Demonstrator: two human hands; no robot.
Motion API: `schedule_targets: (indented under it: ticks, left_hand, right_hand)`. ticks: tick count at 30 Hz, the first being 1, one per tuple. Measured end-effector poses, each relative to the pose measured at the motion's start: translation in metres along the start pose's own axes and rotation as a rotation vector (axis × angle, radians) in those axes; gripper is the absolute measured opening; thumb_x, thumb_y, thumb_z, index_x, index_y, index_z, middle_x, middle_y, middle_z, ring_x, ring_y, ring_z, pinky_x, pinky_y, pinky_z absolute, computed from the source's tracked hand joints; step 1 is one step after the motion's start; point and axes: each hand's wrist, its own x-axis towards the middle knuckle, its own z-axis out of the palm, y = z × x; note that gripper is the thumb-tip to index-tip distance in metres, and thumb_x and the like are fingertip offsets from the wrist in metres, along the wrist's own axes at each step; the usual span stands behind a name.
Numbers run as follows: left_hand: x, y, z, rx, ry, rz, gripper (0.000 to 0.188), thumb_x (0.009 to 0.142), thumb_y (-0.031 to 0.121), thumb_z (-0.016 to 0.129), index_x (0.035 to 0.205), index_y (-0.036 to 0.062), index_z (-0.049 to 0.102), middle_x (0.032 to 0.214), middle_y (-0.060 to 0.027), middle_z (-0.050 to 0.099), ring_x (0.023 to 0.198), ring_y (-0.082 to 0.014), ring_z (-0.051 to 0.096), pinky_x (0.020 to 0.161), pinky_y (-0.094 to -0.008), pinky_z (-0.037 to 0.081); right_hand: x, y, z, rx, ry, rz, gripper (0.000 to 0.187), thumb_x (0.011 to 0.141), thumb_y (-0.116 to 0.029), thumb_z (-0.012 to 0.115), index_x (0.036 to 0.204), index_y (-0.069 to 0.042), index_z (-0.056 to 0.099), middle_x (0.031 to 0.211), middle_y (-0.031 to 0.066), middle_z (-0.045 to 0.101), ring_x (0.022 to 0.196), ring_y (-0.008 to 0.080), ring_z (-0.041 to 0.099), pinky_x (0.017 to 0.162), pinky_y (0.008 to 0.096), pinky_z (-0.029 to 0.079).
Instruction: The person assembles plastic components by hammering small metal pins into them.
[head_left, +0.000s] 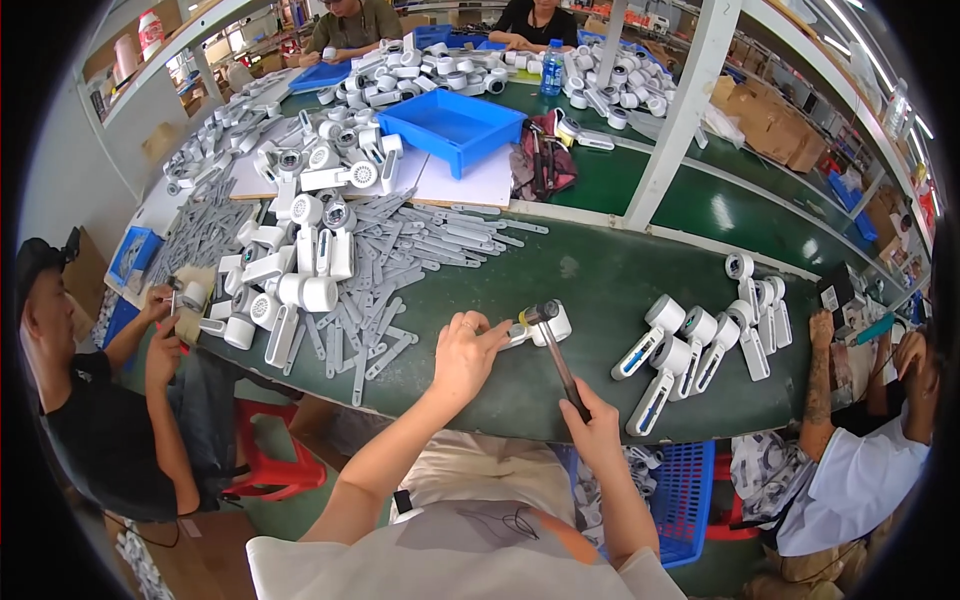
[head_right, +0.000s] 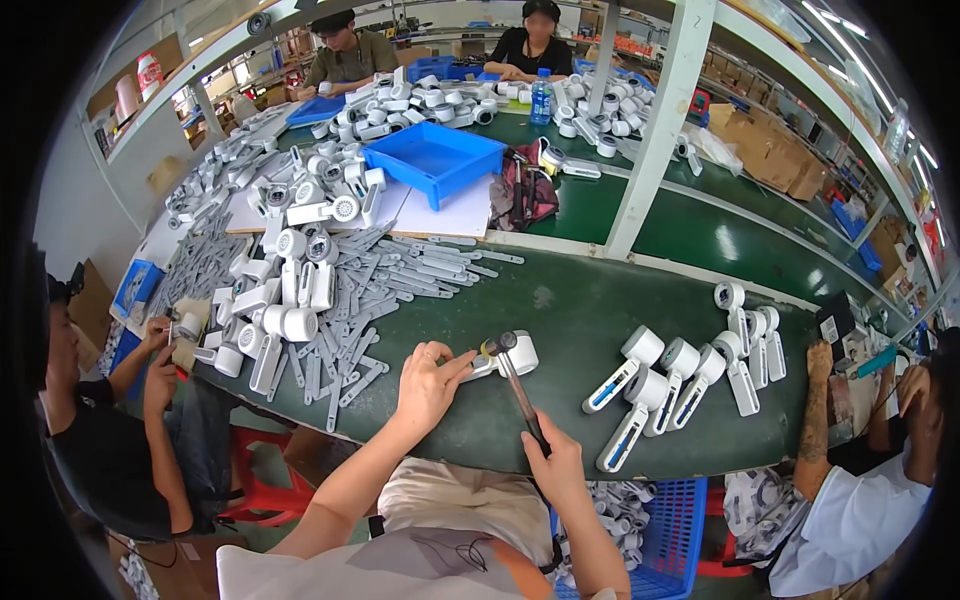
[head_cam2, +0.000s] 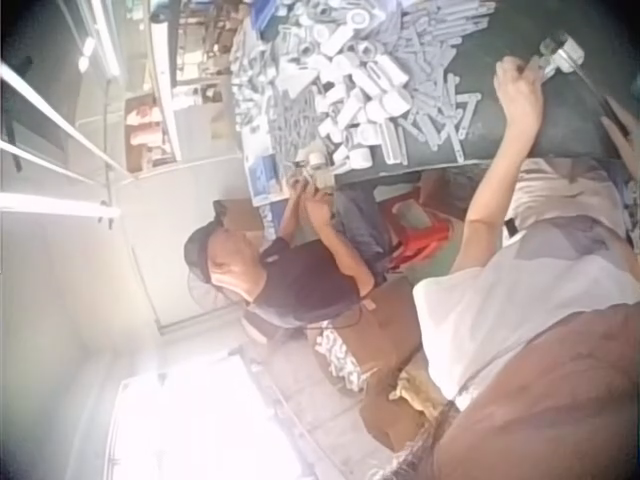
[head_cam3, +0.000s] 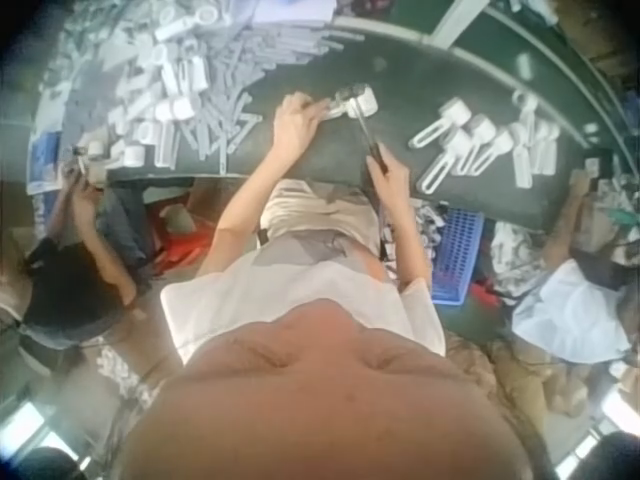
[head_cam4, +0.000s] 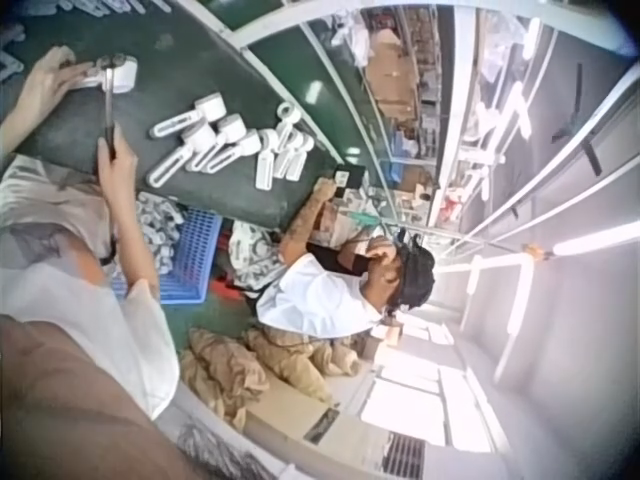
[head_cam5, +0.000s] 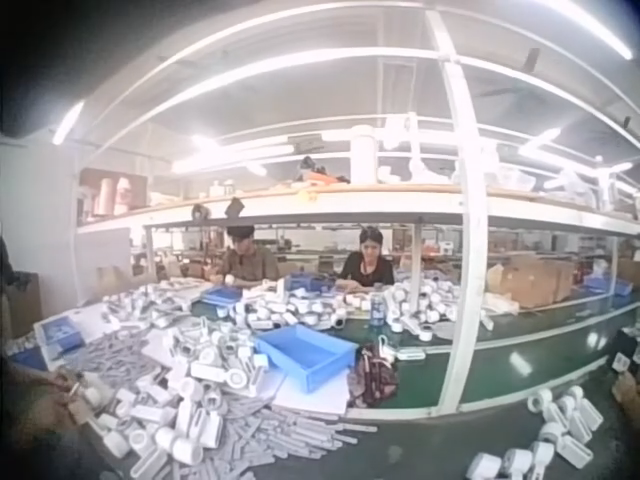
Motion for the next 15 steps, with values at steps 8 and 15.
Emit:
schedule_targets:
  ticks: [8,15]
  left_hand:
    - [0.003,-0.013,0.008,-0.132,-0.039,-0.121,0.021,0.075,0.020,0.074,0.096,0.0183,0.075,0.087,-0.0016,0.058,0.083,-0.0224,0.054,0.070,-0.0380,0.043]
    - [0.007,-0.023,0.013,-0.474,-0.198,-0.389,0.020,0.074,0.018,0.075,0.093,0.0168,0.075,0.079,-0.0037,0.059,0.083,-0.0245,0.056,0.075,-0.0365,0.047]
  right_hand:
    - [0.006,-0.006,-0.007,-0.261,-0.006,-0.173,0.039,0.086,-0.010,0.062,0.124,-0.002,0.055,0.088,0.0224,0.063,0.078,0.0412,0.062,0.069,0.0417,0.050]
    - [0.013,-0.009,-0.009,-0.436,0.000,-0.231,0.041,0.087,-0.009,0.061,0.127,-0.005,0.054,0.082,0.0193,0.059,0.070,0.0380,0.060,0.062,0.0444,0.048]
